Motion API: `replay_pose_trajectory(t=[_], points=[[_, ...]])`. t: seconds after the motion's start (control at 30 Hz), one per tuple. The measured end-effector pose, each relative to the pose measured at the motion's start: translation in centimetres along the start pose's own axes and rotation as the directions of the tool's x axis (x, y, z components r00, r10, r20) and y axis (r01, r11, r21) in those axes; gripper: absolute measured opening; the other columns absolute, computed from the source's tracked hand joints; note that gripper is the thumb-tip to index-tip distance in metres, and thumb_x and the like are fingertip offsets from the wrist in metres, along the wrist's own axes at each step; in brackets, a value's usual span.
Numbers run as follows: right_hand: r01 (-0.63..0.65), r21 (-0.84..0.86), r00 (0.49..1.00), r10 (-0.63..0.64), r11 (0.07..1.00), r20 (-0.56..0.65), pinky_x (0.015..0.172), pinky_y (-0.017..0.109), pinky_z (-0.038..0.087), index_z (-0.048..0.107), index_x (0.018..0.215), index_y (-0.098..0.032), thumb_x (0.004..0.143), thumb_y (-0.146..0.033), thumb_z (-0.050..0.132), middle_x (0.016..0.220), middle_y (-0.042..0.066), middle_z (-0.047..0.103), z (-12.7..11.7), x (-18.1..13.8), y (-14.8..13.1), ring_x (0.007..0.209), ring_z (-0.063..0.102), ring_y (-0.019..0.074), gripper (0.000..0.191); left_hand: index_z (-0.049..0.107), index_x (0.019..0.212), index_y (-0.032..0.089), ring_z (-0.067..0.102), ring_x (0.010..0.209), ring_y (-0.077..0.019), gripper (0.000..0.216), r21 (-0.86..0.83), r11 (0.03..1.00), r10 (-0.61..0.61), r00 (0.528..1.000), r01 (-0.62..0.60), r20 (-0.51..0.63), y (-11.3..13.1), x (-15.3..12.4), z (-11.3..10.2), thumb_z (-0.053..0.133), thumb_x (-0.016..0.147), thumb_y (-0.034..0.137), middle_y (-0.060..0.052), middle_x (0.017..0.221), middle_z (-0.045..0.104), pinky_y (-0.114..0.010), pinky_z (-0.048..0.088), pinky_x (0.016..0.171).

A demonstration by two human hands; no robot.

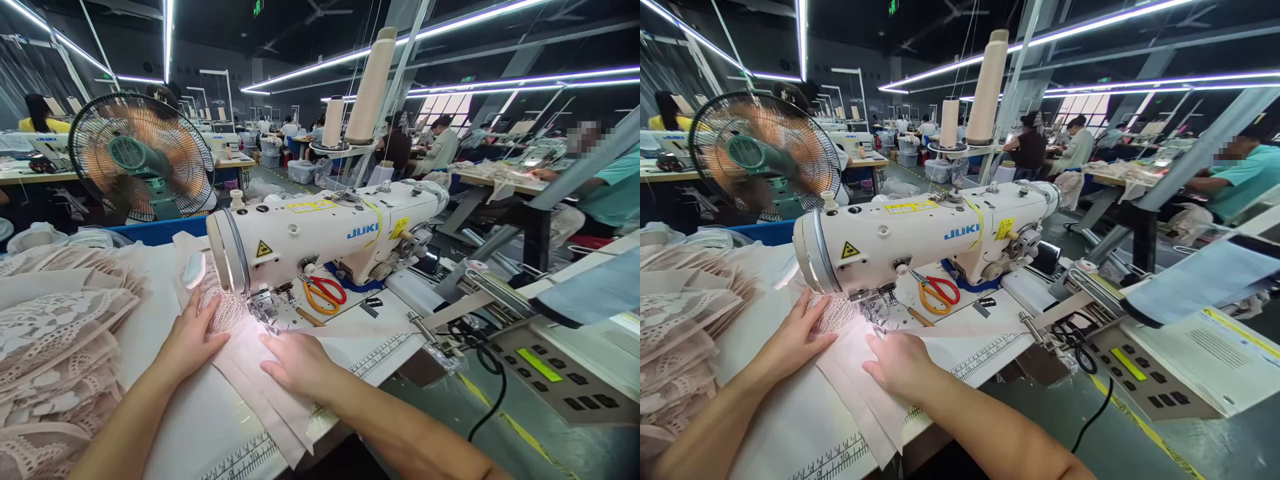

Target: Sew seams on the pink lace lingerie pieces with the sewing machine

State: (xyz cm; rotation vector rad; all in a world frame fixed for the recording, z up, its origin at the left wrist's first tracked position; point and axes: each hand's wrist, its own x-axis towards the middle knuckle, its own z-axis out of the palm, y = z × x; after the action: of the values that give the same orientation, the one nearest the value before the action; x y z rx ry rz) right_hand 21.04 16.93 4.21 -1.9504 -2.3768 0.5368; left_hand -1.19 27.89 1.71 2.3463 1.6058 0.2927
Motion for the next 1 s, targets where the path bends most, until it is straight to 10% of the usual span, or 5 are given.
replay_pose_trajectory(t=[0.23, 0.43, 0.57, 0.73, 1.0], points=[[0.008, 0.005, 1.000, -0.008, 1.000, -0.016, 0.072, 0.035, 0.045, 0.053, 0.143, -0.022, 0.096, -0.049, 0.052, 0.109, 0.013, 0.073, 0.4, 0.1, 0.3, 0.099, 0.068, 0.0310, 0.054, 0.046, 0.147, 0.015, 0.039, 0.141, -0.0422, 0.066, 0.094, 0.995, -0.015, 0.994, 0.025, -0.110, 0.3, 0.2, -0.2, 0.051, 0.088, 0.044, -0.021, 0.163, 0.020, -0.052, 0.042, 0.111], [0.026, 0.022, 0.999, -0.026, 0.999, -0.034, 0.072, 0.036, 0.045, 0.054, 0.142, -0.020, 0.095, -0.048, 0.051, 0.108, 0.014, 0.073, 0.4, 0.0, 0.2, 0.097, 0.068, 0.0314, 0.055, 0.063, 0.120, 0.014, 0.062, 0.117, -0.0328, 0.041, 0.176, 0.955, 0.283, 0.913, -0.240, -0.294, 2.0, -0.8, 0.0, 0.032, 0.098, 0.030, -0.020, 0.139, 0.056, -0.045, 0.056, 0.092], [0.050, 0.021, 0.998, -0.049, 0.999, -0.047, 0.071, 0.035, 0.045, 0.060, 0.133, -0.019, 0.094, -0.042, 0.049, 0.105, 0.012, 0.073, 0.2, -0.3, 0.1, 0.096, 0.067, 0.0302, 0.046, 0.067, 0.101, 0.019, 0.071, 0.089, -0.0203, 0.032, 0.182, 0.822, 0.553, 0.833, -0.539, -0.032, 5.2, -3.0, 0.6, 0.036, 0.098, 0.026, -0.010, 0.111, 0.071, -0.028, 0.058, 0.070], [0.102, -0.033, 0.995, -0.101, 0.994, 0.023, 0.069, 0.034, 0.043, 0.062, 0.125, -0.020, 0.095, -0.040, 0.050, 0.106, 0.011, 0.071, 0.3, -2.1, 1.1, 0.095, 0.065, 0.0283, 0.038, 0.067, 0.106, 0.019, 0.069, 0.086, -0.0237, 0.023, 0.295, 0.817, 0.427, 0.864, -0.495, 0.267, 7.8, -4.6, 0.0, 0.063, 0.085, 0.026, -0.008, 0.121, 0.068, -0.032, 0.056, 0.063], [0.119, -0.106, 0.991, -0.111, 0.987, 0.079, 0.068, 0.033, 0.042, 0.063, 0.124, -0.021, 0.096, -0.035, 0.055, 0.099, 0.008, 0.067, 0.4, -4.9, 1.9, 0.089, 0.062, 0.0247, 0.032, 0.068, 0.106, 0.017, 0.066, 0.091, -0.0259, 0.020, 0.286, 0.824, 0.425, 0.867, -0.489, 0.259, 6.8, -4.0, -0.6, 0.060, 0.088, 0.022, -0.009, 0.123, 0.066, -0.035, 0.053, 0.066]])
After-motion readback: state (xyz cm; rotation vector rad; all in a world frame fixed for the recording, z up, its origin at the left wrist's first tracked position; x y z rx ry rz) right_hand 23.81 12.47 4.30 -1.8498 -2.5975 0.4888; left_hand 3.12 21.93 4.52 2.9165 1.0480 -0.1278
